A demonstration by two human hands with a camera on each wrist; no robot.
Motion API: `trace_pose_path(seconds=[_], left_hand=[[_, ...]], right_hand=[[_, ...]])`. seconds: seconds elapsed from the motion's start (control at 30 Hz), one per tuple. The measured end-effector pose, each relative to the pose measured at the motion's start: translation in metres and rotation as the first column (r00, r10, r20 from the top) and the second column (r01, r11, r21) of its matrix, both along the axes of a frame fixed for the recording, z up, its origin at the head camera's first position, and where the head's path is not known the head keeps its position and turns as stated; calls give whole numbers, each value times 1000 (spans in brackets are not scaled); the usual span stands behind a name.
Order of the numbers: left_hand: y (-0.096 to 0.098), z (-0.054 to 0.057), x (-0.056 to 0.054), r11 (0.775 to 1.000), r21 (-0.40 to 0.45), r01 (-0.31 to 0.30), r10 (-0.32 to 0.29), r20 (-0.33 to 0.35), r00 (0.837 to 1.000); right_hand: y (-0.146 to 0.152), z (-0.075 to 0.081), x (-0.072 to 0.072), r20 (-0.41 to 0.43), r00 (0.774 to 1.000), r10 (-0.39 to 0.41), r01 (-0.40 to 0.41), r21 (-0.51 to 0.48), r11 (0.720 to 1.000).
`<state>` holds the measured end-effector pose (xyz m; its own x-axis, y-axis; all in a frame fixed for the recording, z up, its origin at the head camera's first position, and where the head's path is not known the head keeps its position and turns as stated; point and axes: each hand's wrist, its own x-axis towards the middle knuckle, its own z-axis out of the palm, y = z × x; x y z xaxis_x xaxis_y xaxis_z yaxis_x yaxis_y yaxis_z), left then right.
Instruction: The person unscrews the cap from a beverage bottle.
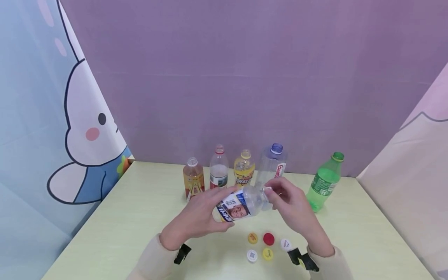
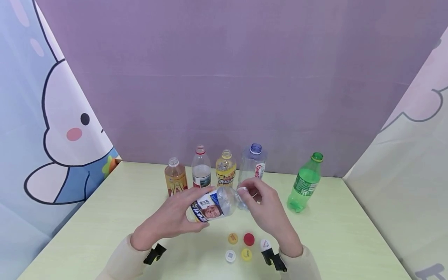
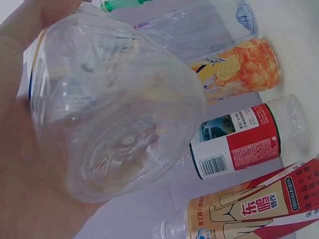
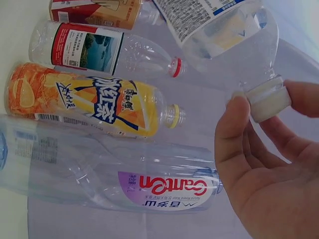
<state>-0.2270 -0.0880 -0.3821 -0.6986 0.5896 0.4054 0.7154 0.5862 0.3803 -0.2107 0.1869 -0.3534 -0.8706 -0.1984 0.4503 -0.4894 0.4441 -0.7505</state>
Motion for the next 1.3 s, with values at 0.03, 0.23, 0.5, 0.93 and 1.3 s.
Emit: trace_pose_path(seconds=[0.03, 0.23, 0.5, 0.93, 1.3], left_hand=[[0, 0, 0, 1000, 3, 0, 0, -8, 1000], [-1, 0, -1, 1000, 3, -12, 12, -18, 1000], [-1, 0, -1, 1000, 9, -10, 10, -8, 1000], [0, 1, 0, 1000, -7, 2, -2, 43, 999], [0, 1, 0, 999, -30, -24, 25, 40, 999]], right_hand=[[1, 0, 0, 18, 1000, 1, -1, 4, 1000], [6, 1, -1, 70, 997, 20, -23, 45, 999], [9, 3, 0, 83, 994, 76, -80, 45, 996], [6, 1, 2, -26, 995, 98, -98, 10, 995], [7, 1, -1, 31, 998, 48, -50, 77, 996]])
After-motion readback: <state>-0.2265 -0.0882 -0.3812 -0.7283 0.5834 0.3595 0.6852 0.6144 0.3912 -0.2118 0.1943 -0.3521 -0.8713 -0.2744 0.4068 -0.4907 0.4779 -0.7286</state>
